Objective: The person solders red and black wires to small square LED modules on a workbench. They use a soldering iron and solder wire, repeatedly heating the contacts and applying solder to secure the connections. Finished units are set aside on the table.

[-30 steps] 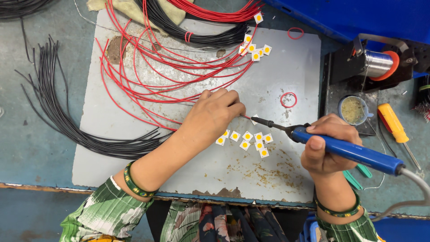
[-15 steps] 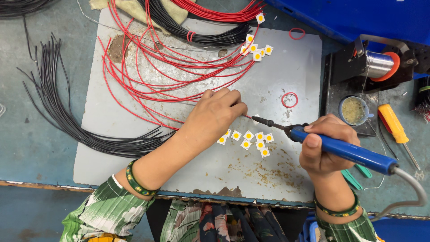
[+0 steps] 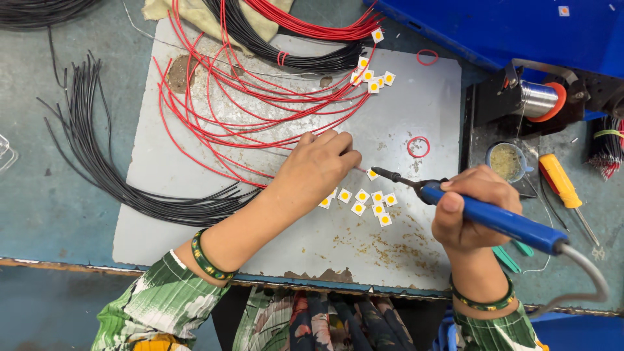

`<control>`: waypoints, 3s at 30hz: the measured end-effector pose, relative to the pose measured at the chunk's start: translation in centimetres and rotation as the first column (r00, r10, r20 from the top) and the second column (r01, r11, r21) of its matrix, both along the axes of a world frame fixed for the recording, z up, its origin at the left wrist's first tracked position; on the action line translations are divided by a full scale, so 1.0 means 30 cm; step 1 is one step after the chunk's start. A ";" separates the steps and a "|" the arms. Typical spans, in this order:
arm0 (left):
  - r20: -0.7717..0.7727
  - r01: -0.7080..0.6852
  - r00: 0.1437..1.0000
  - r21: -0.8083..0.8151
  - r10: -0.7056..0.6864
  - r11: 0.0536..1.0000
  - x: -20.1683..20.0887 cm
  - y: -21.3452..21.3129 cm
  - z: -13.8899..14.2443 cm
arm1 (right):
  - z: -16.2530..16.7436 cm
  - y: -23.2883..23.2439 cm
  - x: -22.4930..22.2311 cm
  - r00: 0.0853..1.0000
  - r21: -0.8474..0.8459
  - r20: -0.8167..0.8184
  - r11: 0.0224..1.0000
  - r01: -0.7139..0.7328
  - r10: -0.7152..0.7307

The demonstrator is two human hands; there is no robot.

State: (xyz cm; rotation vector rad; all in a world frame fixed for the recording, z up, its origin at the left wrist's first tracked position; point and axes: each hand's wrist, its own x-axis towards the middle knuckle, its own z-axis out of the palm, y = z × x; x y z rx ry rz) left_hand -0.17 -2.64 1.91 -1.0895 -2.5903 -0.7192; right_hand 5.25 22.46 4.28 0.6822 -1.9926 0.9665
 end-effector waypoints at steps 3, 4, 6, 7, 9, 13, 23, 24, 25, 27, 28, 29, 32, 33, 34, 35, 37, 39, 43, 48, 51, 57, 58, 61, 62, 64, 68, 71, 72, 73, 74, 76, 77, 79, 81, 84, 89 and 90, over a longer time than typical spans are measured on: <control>0.007 0.005 1.000 -0.004 -0.005 1.000 0.000 0.003 0.002 | -0.009 -0.001 0.000 1.000 0.002 -0.008 1.000 -0.025 0.025; 0.009 0.005 1.000 -0.008 -0.005 1.000 0.000 0.002 0.002 | -0.010 -0.002 0.000 1.000 0.011 -0.003 1.000 -0.029 0.029; 0.006 0.002 1.000 -0.012 -0.002 1.000 0.000 0.003 0.003 | -0.010 -0.001 0.000 1.000 0.027 0.003 0.999 -0.031 0.031; 0.005 0.001 1.000 -0.013 -0.001 1.000 0.000 0.004 0.004 | -0.009 -0.001 -0.002 1.000 0.035 0.003 0.999 -0.030 0.030; 0.010 0.003 1.000 -0.007 -0.003 1.000 0.000 0.005 0.005 | -0.005 0.000 -0.002 1.000 0.047 0.008 0.999 -0.025 0.025; 0.019 0.002 1.000 -0.004 -0.002 1.000 0.001 0.006 0.003 | -0.003 -0.006 -0.002 1.000 0.050 0.009 0.998 -0.026 0.025; -0.014 -0.009 1.000 0.023 0.009 1.000 -0.001 0.011 -0.011 | -0.008 -0.013 -0.003 1.000 0.044 0.017 0.999 -0.020 0.019; -0.019 -0.009 1.000 0.022 0.009 1.000 -0.001 0.012 -0.012 | -0.009 -0.013 -0.002 1.000 0.035 0.021 0.999 -0.022 0.022; -0.025 -0.009 1.000 0.021 0.010 1.000 -0.001 0.013 -0.013 | -0.009 -0.012 -0.001 0.999 0.026 0.025 0.999 -0.025 0.024; -0.029 -0.009 1.000 0.024 0.010 1.000 -0.001 0.015 -0.014 | -0.011 -0.009 0.000 0.999 0.027 0.031 0.999 -0.020 0.019; -0.032 -0.009 0.999 0.026 0.010 1.000 -0.002 0.016 -0.014 | -0.012 -0.007 0.000 0.999 0.036 0.032 0.999 -0.013 0.012; -0.031 -0.010 0.999 0.027 0.011 1.000 -0.002 0.017 -0.014 | -0.013 -0.005 0.000 0.999 0.045 0.033 0.999 -0.006 0.005; -0.030 -0.014 0.999 0.026 0.014 1.000 -0.001 0.019 -0.016 | -0.019 -0.003 -0.003 1.000 0.037 0.017 0.999 -0.016 0.016; -0.030 -0.016 0.999 0.022 0.016 1.000 -0.001 0.021 -0.016 | -0.021 -0.003 -0.002 1.000 0.022 0.021 1.000 -0.010 0.010; -0.031 -0.018 0.999 0.019 0.018 1.000 -0.001 0.022 -0.017 | -0.022 -0.004 0.000 1.000 0.007 0.025 1.000 -0.004 0.003; -0.036 -0.020 0.999 0.016 0.020 1.000 -0.001 0.023 -0.018 | -0.023 -0.004 0.002 1.000 -0.008 0.029 1.000 0.003 -0.003; -0.045 -0.028 0.999 0.008 0.029 1.000 0.004 0.014 -0.021 | -0.027 -0.009 0.005 0.999 0.009 0.033 1.000 -0.012 0.011; -0.038 -0.028 0.999 0.010 0.028 1.000 0.004 0.013 -0.023 | -0.027 -0.011 0.007 0.999 0.013 0.039 1.000 -0.016 0.016; -0.037 -0.033 0.999 0.007 0.034 0.999 0.005 0.016 -0.027 | -0.028 -0.014 0.007 1.000 -0.006 0.027 1.000 -0.002 0.002; -0.035 -0.039 0.999 0.013 0.040 0.999 0.007 0.019 -0.032 | -0.031 -0.011 0.004 0.999 0.004 0.042 1.000 -0.012 0.012; -0.036 -0.047 0.998 0.007 0.048 0.999 0.007 0.021 -0.034 | -0.034 -0.010 0.003 0.999 -0.014 0.037 1.000 -0.016 0.016; -0.038 -0.047 0.998 0.015 0.048 0.999 0.009 0.024 -0.033 | -0.037 -0.008 0.004 0.999 -0.008 0.047 1.000 -0.004 0.005; -0.039 -0.046 0.998 0.016 0.047 0.999 0.009 0.024 -0.032 | -0.037 -0.008 0.004 0.999 -0.020 0.046 1.000 -0.004 0.005; -0.025 -0.053 0.998 0.001 0.053 0.999 0.008 0.026 -0.031 | -0.042 -0.004 0.005 0.998 -0.016 0.059 1.000 0.004 -0.003; -0.023 -0.050 0.998 0.003 0.050 0.999 0.009 0.025 -0.030 | -0.045 -0.001 0.006 0.998 -0.008 0.065 1.000 0.009 -0.008; -0.020 -0.046 0.999 0.005 0.046 0.999 0.011 0.023 -0.029 | -0.056 0.006 0.006 0.998 -0.027 0.056 1.000 0.010 -0.008; -0.026 -0.049 0.998 0.011 0.050 0.999 0.012 0.020 -0.026 | -0.077 0.031 -0.002 0.999 -0.165 0.003 0.985 0.049 -0.049; -0.029 -0.053 0.998 0.017 0.054 0.998 0.012 0.022 -0.026 | -0.071 0.057 -0.002 0.991 -0.178 0.003 0.975 0.133 -0.135; -0.035 -0.057 0.998 0.020 0.057 0.998 0.012 0.023 -0.026 | -0.064 0.064 0.000 0.986 -0.168 0.004 0.972 0.163 -0.165; -0.042 -0.060 0.997 0.022 0.061 0.998 0.012 0.024 -0.026 | -0.057 0.067 -0.001 0.982 -0.153 0.000 0.970 0.188 -0.190; -0.038 -0.057 0.998 0.025 0.058 0.998 0.012 0.024 -0.025 | -0.049 0.066 0.000 0.980 -0.153 0.005 0.968 0.199 -0.200; -0.030 -0.051 0.998 0.030 0.052 0.998 0.012 0.023 -0.023 | -0.027 0.061 0.001 0.979 -0.167 0.022 0.964 0.205 -0.204; -0.029 -0.050 0.998 0.031 0.051 0.998 0.012 0.022 -0.022 | -0.015 0.056 -0.001 0.979 -0.173 0.029 0.964 0.202 -0.200; -0.028 -0.046 0.999 0.032 0.047 0.998 0.012 0.020 -0.020 | 0.008 0.048 -0.005 0.980 -0.176 0.038 0.964 0.199 -0.195; -0.016 -0.044 0.999 0.035 0.044 0.998 0.011 0.020 -0.020 | 0.026 0.041 -0.009 0.981 -0.180 0.041 0.964 0.195 -0.191; -0.009 -0.046 0.999 0.031 0.046 0.998 0.012 0.018 -0.023 | 0.034 0.034 -0.012 0.982 -0.202 0.047 0.962 0.186 -0.181; 0.027 -0.040 0.999 0.055 0.038 0.998 0.009 0.013 -0.013 | 0.041 0.110 -0.006 0.966 -0.318 0.036 0.914 0.252 -0.254; 0.015 -0.037 0.999 0.052 0.036 0.998 0.011 0.013 -0.007 | 0.050 0.149 0.001 0.955 -0.357 0.021 0.890 0.284 -0.296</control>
